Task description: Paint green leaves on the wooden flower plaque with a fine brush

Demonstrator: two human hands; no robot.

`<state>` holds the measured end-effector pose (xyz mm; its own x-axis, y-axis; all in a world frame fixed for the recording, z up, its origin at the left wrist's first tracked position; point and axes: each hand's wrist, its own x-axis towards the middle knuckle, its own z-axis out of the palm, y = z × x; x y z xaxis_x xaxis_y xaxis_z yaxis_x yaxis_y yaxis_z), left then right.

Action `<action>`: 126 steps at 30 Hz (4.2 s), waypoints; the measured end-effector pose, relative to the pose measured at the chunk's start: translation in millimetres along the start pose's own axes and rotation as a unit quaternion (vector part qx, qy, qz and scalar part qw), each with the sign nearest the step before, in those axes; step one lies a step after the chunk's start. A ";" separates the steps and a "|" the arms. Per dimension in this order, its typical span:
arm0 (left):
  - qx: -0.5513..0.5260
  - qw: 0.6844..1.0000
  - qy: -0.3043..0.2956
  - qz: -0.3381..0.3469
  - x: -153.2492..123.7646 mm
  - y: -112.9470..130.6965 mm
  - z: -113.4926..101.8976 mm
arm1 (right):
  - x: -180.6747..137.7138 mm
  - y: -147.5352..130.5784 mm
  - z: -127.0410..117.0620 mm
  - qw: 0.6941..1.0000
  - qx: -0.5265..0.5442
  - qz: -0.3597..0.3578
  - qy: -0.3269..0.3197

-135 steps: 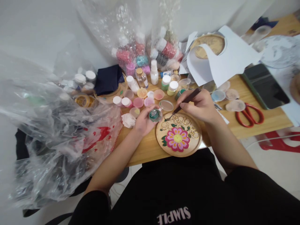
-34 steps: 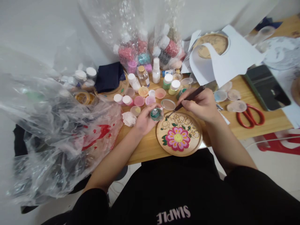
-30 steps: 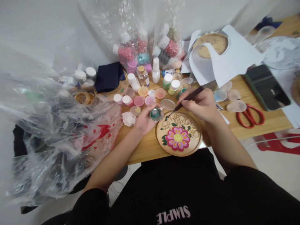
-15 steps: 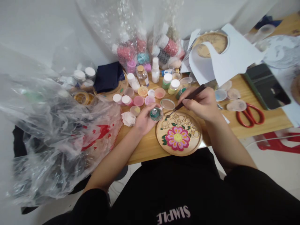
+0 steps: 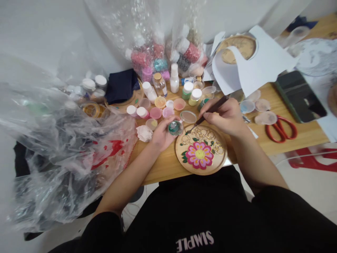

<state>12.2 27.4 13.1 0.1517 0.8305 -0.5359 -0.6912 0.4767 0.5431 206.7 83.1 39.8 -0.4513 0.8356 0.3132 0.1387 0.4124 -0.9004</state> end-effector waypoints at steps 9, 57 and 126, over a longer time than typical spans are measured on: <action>-0.008 1.000 0.012 -0.006 -1.4 1.4 3.1 | -1.2 -1.3 -1.2 1.000 -0.016 0.018 -0.015; 0.007 1.000 -0.018 0.008 -0.4 -0.6 -0.5 | -0.1 -2.1 -1.1 1.000 -0.010 0.017 -0.019; 0.008 1.000 -0.012 0.007 -0.5 -0.7 -1.2 | 0.4 1.2 0.4 1.000 0.005 -0.003 -0.008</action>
<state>11.7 26.3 12.1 0.1594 0.8442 -0.5118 -0.6824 0.4689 0.5608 206.4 83.7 38.8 -0.4666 0.8267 0.3144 0.1276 0.4147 -0.9010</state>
